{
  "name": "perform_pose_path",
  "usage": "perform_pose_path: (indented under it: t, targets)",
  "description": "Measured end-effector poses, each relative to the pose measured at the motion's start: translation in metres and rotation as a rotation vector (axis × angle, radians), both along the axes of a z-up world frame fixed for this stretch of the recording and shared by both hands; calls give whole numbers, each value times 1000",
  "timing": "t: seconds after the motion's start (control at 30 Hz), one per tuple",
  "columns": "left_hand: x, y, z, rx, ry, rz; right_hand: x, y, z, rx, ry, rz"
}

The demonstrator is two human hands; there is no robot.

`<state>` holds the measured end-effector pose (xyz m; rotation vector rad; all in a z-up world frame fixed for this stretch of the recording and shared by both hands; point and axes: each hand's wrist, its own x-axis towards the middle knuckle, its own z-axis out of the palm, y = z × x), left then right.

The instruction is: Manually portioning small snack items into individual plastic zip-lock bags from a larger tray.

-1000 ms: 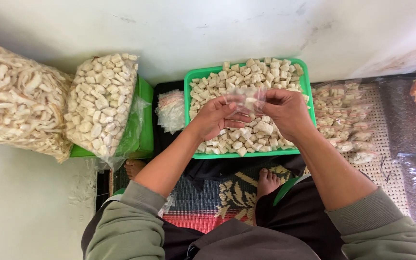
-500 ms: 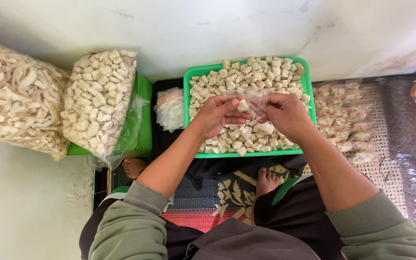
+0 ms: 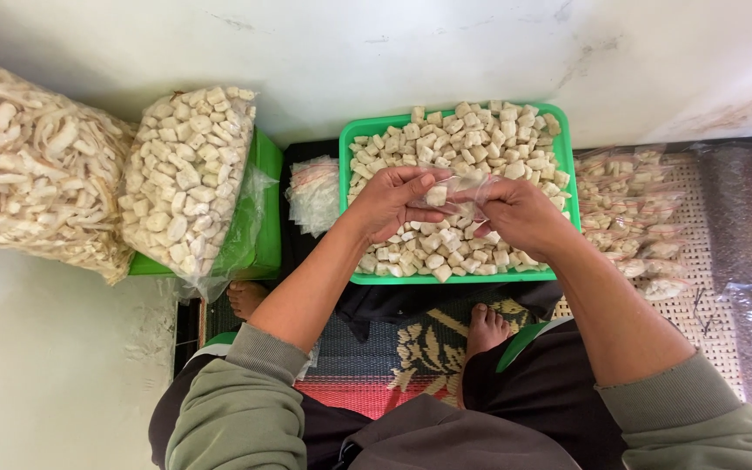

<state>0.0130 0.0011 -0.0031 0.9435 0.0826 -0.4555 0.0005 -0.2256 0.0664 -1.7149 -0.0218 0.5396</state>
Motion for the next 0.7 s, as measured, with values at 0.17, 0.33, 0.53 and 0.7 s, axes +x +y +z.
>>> perform_pose_path:
  t: [0.17,0.33,0.53,0.7]
  targets:
    - [6,3,-17,24,-2,47,-1,1,5,-23,16,27]
    - [6,0,-14,78,-33,63,2,-2,-3,-34,40,86]
    - [5,-1,-9,83,-39,56,-3,8,17,50,-66,14]
    - [0,-6,7,92,-44,81,3,0,-5,-29,-57,109]
